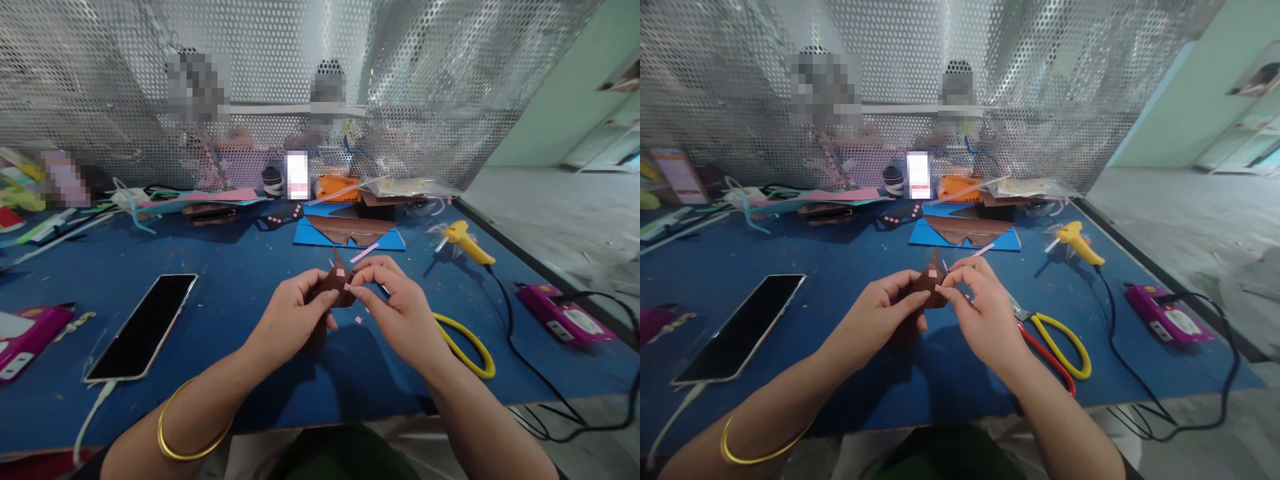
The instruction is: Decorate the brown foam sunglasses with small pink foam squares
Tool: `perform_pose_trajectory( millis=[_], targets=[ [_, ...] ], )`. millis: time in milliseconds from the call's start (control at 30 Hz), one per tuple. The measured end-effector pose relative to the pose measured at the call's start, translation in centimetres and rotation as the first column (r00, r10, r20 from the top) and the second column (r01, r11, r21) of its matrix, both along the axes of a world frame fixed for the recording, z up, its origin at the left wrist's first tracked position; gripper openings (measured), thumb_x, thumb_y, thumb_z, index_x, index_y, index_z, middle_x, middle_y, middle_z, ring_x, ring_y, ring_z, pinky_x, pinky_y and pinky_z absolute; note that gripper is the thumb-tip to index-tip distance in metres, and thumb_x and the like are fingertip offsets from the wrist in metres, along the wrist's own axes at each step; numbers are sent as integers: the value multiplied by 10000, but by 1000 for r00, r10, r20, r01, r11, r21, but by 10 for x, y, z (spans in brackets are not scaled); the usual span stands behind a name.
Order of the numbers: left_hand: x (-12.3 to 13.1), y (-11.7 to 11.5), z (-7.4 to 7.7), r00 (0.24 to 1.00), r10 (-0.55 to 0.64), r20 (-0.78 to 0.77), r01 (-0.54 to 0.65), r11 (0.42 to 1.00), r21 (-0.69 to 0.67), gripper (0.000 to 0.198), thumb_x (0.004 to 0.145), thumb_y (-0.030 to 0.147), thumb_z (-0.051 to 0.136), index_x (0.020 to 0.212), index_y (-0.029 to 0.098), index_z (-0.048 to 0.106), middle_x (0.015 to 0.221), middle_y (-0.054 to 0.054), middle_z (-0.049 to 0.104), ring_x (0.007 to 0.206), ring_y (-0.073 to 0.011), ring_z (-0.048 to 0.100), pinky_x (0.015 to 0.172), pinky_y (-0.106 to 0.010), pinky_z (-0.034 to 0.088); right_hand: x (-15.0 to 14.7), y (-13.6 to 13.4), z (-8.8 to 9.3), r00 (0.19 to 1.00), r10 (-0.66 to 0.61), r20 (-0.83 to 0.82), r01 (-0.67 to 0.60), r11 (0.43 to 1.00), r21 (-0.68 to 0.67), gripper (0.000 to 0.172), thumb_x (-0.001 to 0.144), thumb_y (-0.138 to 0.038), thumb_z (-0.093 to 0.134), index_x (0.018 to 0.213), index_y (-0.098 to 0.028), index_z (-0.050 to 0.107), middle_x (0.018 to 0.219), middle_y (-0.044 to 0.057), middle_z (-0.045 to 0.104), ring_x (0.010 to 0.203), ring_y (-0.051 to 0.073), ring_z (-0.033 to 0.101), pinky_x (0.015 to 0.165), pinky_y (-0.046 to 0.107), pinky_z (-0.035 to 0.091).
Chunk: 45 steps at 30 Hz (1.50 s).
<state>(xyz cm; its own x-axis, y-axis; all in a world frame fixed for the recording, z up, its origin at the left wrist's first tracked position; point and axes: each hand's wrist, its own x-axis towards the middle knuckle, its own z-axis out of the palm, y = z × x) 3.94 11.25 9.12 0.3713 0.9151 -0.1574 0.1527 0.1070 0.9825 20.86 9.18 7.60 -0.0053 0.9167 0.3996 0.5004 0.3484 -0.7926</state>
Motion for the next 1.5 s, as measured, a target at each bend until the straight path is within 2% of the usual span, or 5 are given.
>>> perform_pose_trajectory(
  millis=[133, 467, 1167, 1400, 1500],
  targets=[
    [1, 0, 0, 1000, 7, -15, -6, 1000, 11, 196, 851, 388, 619, 846, 194, 645, 542, 17, 628, 395, -90, 481, 395, -186, 329, -2, -1, -5, 998, -28, 48, 26, 999, 37, 113, 886, -210, 587, 777, -215, 616, 974, 42, 592, 948, 182, 581, 840, 320, 444],
    [1, 0, 0, 999, 7, -37, -6, 1000, 27, 195, 864, 369, 602, 842, 178, 629, 530, 20, 601, 384, -73, 450, 387, -170, 320, -11, -5, -9, 992, -125, -16, 126, 988, 92, 109, 878, -215, 601, 771, -217, 617, 909, 32, 595, 901, 176, 580, 819, 315, 456],
    [2, 1, 2, 997, -12, -77, 16, 998, 56, 178, 883, 341, 582, 854, 171, 625, 537, 29, 607, 390, -63, 440, 389, -160, 326, -13, -2, -12, 988, -144, -50, 149, 981, 123, 102, 844, -174, 632, 752, -204, 602, 884, 19, 611, 875, 159, 595, 791, 307, 461],
    [1, 1, 0, 996, -14, -90, 17, 999, 32, 206, 871, 372, 589, 878, 172, 636, 535, 20, 602, 385, -66, 435, 376, -155, 318, -14, -3, -12, 984, -149, -94, 157, 983, 92, 102, 826, -177, 628, 739, -210, 585, 869, 14, 612, 853, 157, 588, 790, 316, 462],
    [1, 1, -1, 997, -16, -80, 16, 1000, 0, 231, 867, 394, 587, 906, 172, 640, 541, 18, 604, 376, -68, 439, 369, -156, 318, -14, -5, -12, 971, -150, -188, 157, 987, 21, 40, 814, -205, 621, 805, -220, 585, 872, 9, 616, 854, 169, 594, 791, 337, 474]
  ],
)
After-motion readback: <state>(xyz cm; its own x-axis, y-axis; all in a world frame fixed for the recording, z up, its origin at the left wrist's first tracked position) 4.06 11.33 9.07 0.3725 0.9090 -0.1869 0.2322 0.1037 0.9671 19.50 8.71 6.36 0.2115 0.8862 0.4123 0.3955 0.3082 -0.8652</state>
